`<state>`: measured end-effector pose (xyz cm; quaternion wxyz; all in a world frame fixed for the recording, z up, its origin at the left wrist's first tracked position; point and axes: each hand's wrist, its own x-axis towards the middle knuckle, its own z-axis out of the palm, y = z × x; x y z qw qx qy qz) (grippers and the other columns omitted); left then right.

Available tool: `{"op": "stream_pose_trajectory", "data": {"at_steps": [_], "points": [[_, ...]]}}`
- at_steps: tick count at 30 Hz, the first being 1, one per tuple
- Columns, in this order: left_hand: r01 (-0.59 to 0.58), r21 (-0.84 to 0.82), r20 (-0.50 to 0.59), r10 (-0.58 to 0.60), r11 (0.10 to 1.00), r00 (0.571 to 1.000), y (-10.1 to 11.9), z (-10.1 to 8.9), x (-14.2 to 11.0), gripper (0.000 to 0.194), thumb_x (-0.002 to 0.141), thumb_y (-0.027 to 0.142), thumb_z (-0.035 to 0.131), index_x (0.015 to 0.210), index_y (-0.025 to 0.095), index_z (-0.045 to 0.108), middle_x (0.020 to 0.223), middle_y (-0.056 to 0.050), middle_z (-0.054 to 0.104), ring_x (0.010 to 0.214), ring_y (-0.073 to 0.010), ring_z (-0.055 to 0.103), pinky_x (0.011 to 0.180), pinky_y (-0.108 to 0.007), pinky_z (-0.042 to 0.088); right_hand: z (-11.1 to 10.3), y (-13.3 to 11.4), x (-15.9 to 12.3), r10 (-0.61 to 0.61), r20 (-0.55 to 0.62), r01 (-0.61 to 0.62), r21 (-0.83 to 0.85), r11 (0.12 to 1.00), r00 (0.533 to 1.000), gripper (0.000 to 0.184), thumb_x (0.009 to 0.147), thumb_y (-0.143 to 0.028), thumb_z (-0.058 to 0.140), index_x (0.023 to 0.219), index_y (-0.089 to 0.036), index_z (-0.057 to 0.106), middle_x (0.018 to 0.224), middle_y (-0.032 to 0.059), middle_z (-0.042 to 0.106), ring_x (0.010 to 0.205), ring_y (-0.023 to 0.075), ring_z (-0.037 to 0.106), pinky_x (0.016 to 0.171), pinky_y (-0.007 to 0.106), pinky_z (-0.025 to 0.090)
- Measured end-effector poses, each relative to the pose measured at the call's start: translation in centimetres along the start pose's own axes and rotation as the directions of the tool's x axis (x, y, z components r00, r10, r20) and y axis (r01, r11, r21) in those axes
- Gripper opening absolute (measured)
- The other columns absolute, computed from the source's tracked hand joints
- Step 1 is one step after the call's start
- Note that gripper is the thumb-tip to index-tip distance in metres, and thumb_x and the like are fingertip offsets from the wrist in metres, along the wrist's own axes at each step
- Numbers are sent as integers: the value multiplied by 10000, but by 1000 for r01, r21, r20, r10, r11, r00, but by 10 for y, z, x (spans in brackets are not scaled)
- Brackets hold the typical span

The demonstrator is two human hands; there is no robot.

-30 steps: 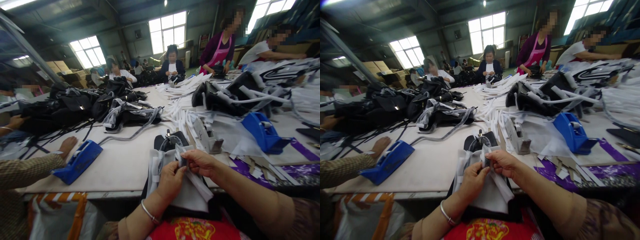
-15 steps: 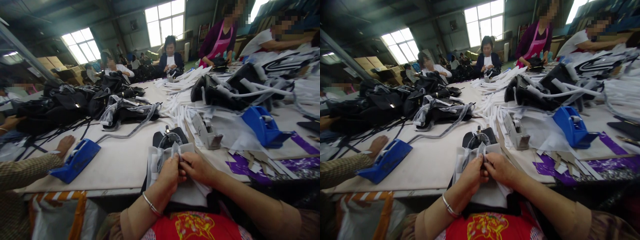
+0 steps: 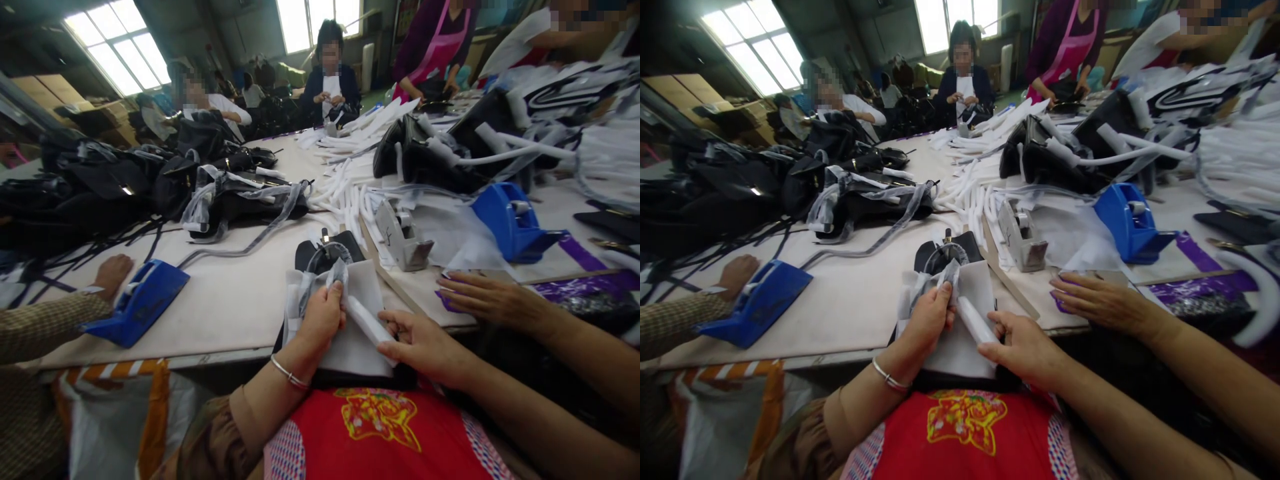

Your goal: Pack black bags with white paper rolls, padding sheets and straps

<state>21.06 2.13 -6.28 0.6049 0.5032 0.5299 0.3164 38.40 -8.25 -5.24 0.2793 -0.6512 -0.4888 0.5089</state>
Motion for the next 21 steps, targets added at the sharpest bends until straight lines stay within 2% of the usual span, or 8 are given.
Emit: {"op": "stream_pose_trajectory", "data": {"at_steps": [3,5,8,11,13,16,18,21], "points": [[-13,21,19,13,1000,1000,0,-4,1,412,896,586,507,767,194,504,573,47,507,380,-79,447,357,-196,342,-1,-1,-5,6,232,-75,286,955,973,521,677,-438,765,1090,-132,686,846,42,697,701,181,625,614,266,481],[-33,39,30,31,999,999,2,-6,1,422,892,597,508,763,195,501,563,50,499,375,-76,442,358,-194,336,-3,-5,-10,-35,318,-75,329,941,947,397,668,-441,781,916,-139,715,807,42,701,733,196,630,644,272,492],[-61,65,44,58,996,997,7,-8,-2,417,898,590,506,755,199,496,539,59,486,353,-71,417,354,-195,310,2,-8,-18,-101,286,21,271,962,953,319,655,-436,804,747,-148,703,715,21,671,703,183,601,611,247,468],[-95,86,48,91,992,995,17,-9,-6,395,902,548,532,718,200,499,511,61,478,341,-72,405,356,-201,296,15,-6,-21,-121,244,33,335,942,962,347,692,-471,784,742,-141,689,615,-3,605,555,119,512,498,211,386],[-132,132,32,129,982,991,26,-12,-7,396,904,536,533,695,200,506,514,54,483,343,-75,411,363,-209,294,25,-7,-20,-102,225,-25,499,866,969,387,719,-514,761,770,-141,671,557,-22,554,456,82,433,427,196,302],[-199,254,14,202,947,979,44,-18,-9,402,923,531,489,681,210,504,515,45,486,351,-94,423,390,-229,301,36,-20,-18,-134,211,-73,754,653,968,401,691,-512,798,790,-150,658,557,-29,543,418,61,400,405,190,274],[-253,354,35,258,900,966,55,-24,-11,395,927,518,485,672,216,508,501,39,483,377,-114,437,429,-245,308,42,-34,-18,-198,218,-76,833,547,956,391,658,-479,835,777,-148,664,574,-25,548,429,56,399,416,194,310],[-329,497,84,333,803,939,59,-32,-16,375,895,453,563,607,217,521,499,20,485,471,-147,467,523,-264,329,49,-47,-15,-254,252,-99,865,492,934,375,656,-449,850,754,-143,656,588,-19,556,446,53,409,433,192,344]]}}
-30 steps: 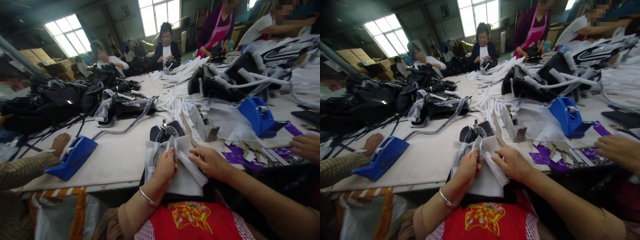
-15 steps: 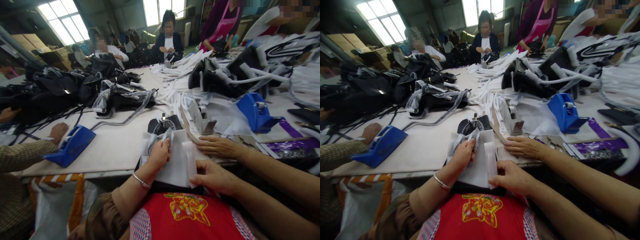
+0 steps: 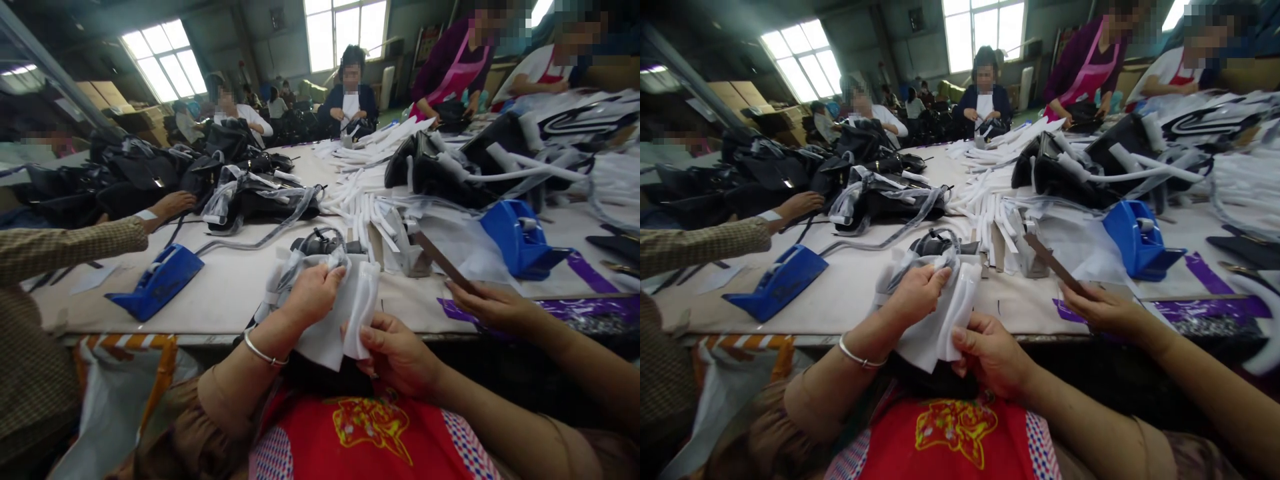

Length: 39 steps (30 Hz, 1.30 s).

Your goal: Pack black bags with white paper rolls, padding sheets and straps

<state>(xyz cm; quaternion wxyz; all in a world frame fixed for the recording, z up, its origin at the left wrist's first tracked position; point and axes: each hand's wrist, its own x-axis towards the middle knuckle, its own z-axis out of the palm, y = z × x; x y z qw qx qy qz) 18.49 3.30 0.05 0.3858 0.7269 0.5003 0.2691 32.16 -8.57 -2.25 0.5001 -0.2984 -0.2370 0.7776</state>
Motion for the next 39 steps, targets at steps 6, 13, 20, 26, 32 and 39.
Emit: {"op": "stream_pose_trajectory", "data": {"at_steps": [6,13,20,26,32,39], "points": [[32,-2,146,-31,999,989,-26,22,-14,275,842,232,580,567,216,586,577,-15,598,561,-177,491,598,-277,355,-18,18,12,116,-109,-126,-82,989,987,415,708,-505,795,713,-159,567,512,-54,500,409,53,417,401,170,282],[80,-78,144,-68,994,987,-31,39,-32,232,854,193,524,632,210,587,639,-23,626,603,-175,521,605,-272,378,-37,13,8,106,-231,-206,-469,859,967,507,720,-656,691,740,-166,564,504,-55,524,398,81,475,401,188,322],[234,-170,346,-165,957,924,-28,23,-61,299,959,364,390,727,233,526,484,15,521,452,-168,479,501,-278,354,-39,19,9,28,-240,-162,-559,813,970,442,805,-620,618,757,-182,579,511,-55,526,415,91,475,407,204,354],[171,-201,423,-72,965,903,-31,16,-62,266,946,283,370,741,228,530,595,-9,576,547,-177,518,559,-283,395,-42,24,10,-24,-271,-141,-572,808,962,372,808,-562,658,812,-197,589,538,-40,576,441,116,515,425,226,422],[78,-126,411,-19,989,911,-30,18,-65,293,947,422,451,860,214,638,789,-59,678,711,-225,605,669,-304,435,-50,29,11,-75,-347,-135,-542,830,935,343,765,-493,736,800,-212,543,527,-50,576,428,121,535,410,225,424],[124,-180,274,-71,976,959,-35,29,-69,327,858,541,583,819,225,657,799,-103,691,812,-285,636,781,-336,465,-47,29,17,-60,-343,-151,-555,818,937,354,773,-494,706,715,-223,485,479,-66,533,404,120,515,401,223,409]]}}
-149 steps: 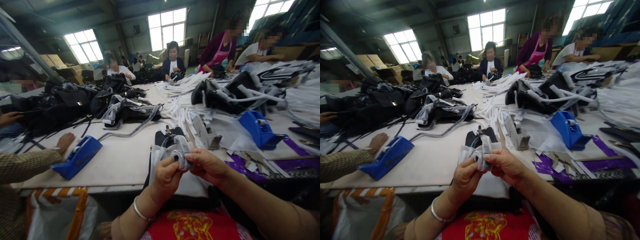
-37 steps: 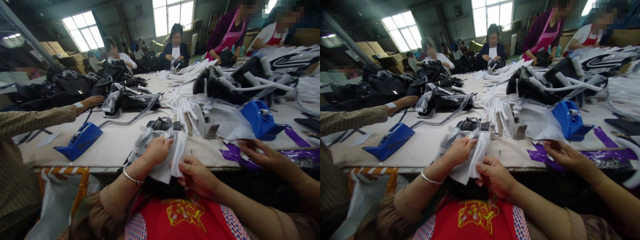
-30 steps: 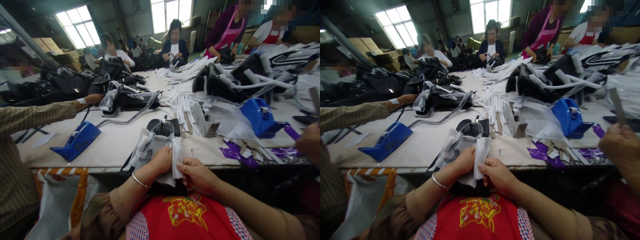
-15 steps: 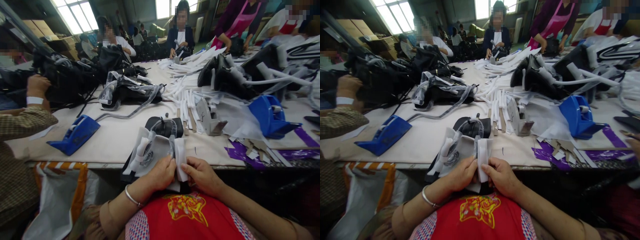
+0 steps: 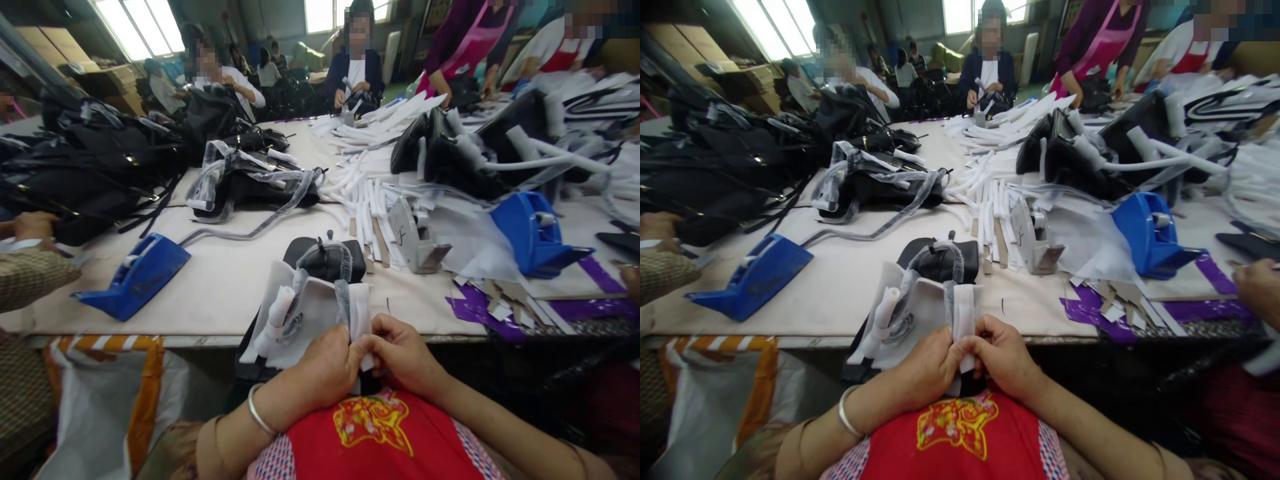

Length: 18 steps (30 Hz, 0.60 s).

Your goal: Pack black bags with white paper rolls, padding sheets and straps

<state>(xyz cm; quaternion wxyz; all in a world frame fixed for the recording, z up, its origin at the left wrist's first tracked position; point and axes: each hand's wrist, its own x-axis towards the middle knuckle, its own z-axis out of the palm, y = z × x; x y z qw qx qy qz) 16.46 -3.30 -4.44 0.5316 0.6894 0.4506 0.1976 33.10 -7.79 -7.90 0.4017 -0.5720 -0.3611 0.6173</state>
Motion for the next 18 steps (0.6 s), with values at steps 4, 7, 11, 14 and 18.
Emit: {"op": "stream_pose_trajectory", "data": {"at_steps": [4,7,11,14,18], "points": [[-35,111,27,33,993,999,-6,1,2,308,895,497,535,868,217,660,828,-113,696,820,-283,639,786,-337,461,-9,-7,1,-129,86,141,-155,978,988,363,880,-504,567,673,-214,500,519,-42,530,455,117,516,449,229,427],[-17,236,11,15,972,1000,-7,4,5,308,930,443,474,871,203,658,811,-130,678,779,-289,631,748,-354,446,-23,-19,4,-276,119,301,-354,885,954,396,935,-494,479,690,-196,568,626,2,574,564,133,550,537,248,450],[5,281,-11,-1,960,1000,-2,8,8,306,944,408,445,883,202,662,816,-134,667,749,-282,627,711,-359,433,-26,-38,13,-323,4,281,-503,817,946,447,872,-494,582,1189,-179,592,890,58,670,732,185,630,651,288,491],[-34,294,6,34,955,999,0,11,10,291,944,367,432,871,207,664,816,-132,669,731,-269,627,682,-352,437,-13,-47,22,-265,-55,163,-663,731,963,841,752,-517,715,1447,-166,395,951,103,694,781,246,661,704,344,497],[-20,401,-53,44,916,998,-3,15,9,274,935,357,444,969,180,650,870,-161,670,776,-297,642,695,-381,454,4,-46,32,-293,-119,130,-698,704,949,809,768,-445,689,1453,-133,392,1084,167,695,973,306,660,841,399,487]]}}
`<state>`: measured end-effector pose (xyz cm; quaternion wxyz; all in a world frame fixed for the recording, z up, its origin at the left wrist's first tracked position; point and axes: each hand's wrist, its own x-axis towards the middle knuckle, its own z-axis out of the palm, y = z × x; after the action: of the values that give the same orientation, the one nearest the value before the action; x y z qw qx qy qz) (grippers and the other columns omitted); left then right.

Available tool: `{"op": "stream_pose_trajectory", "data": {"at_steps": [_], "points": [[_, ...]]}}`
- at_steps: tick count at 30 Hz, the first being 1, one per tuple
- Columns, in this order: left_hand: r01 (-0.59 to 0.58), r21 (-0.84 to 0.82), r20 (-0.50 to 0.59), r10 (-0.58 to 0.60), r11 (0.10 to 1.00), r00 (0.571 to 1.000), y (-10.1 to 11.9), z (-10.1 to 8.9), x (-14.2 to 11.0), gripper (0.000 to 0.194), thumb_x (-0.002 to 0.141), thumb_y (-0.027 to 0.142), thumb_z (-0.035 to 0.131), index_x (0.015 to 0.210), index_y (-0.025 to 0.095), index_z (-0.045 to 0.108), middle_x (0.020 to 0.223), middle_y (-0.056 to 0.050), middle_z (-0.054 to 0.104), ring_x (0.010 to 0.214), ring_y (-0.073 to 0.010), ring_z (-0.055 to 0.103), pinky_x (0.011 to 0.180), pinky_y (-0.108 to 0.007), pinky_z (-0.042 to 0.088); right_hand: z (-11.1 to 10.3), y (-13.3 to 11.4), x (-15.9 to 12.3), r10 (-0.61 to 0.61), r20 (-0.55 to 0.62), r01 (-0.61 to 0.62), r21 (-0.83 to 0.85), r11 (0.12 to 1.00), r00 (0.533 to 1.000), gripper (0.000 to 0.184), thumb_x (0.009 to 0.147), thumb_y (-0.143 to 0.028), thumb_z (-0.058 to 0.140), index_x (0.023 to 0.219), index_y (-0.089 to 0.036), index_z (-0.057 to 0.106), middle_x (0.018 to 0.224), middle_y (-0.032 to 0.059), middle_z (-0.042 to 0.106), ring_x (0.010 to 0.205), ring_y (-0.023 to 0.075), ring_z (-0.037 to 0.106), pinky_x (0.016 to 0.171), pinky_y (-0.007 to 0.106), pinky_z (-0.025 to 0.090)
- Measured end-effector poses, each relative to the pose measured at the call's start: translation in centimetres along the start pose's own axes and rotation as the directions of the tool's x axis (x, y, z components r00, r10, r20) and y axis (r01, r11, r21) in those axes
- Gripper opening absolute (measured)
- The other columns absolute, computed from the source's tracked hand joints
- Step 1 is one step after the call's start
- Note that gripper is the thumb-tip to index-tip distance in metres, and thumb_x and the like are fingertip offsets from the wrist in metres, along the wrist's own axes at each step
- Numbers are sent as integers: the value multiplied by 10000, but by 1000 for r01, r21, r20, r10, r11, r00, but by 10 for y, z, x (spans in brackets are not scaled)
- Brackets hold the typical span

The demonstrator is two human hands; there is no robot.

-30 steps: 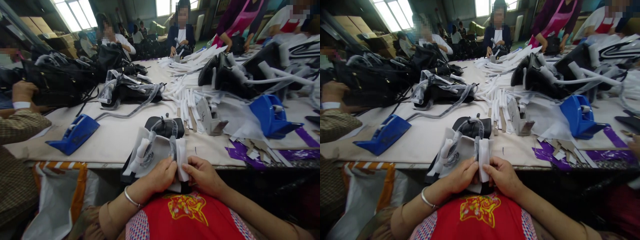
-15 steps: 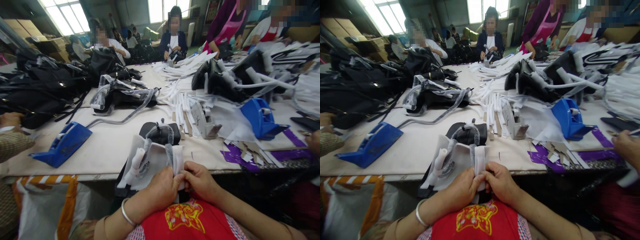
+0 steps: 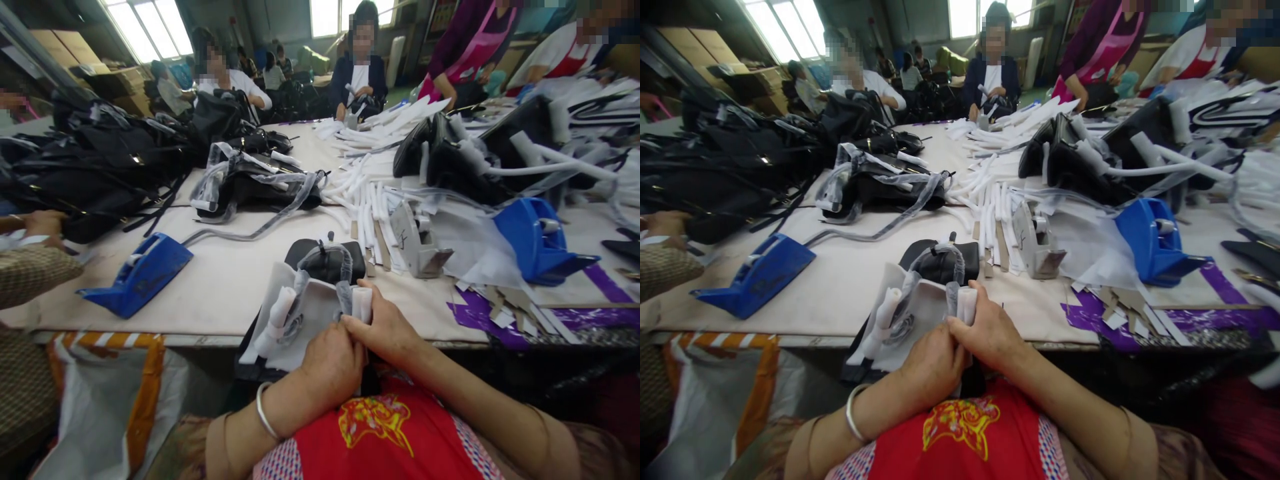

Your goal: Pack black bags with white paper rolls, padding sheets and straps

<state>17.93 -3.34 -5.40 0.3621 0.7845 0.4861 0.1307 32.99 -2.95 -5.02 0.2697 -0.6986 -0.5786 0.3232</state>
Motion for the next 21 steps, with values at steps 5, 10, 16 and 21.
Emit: {"op": "stream_pose_trajectory", "data": {"at_steps": [5,10,16,21], "points": [[27,101,-11,-26,995,1000,2,-1,-3,254,934,365,459,982,173,617,894,-161,659,830,-314,659,734,-404,465,9,3,2,75,-77,-69,72,995,994,773,761,-341,656,1447,-107,386,1189,186,669,1074,308,643,917,407,485],[39,270,49,-54,962,997,7,-5,-4,236,947,300,410,971,157,597,905,-136,662,855,-294,663,745,-389,487,12,5,-3,150,-119,-134,138,981,981,780,764,-299,619,1469,-103,349,1178,163,682,1093,283,651,958,388,481],[9,293,19,-15,956,1000,3,-3,-3,255,965,306,397,994,157,601,911,-121,663,850,-281,665,741,-378,494,23,2,-3,165,-140,-131,223,966,976,761,767,-275,610,1460,-126,332,1233,175,650,1118,283,633,984,404,467],[-19,215,-26,25,976,999,-4,-1,-4,287,982,300,361,1004,157,608,909,-121,671,854,-277,662,751,-386,491,24,0,-6,104,-91,-75,272,959,990,759,802,-285,611,1482,-156,299,1270,157,632,1150,275,608,1011,424,437]]}}
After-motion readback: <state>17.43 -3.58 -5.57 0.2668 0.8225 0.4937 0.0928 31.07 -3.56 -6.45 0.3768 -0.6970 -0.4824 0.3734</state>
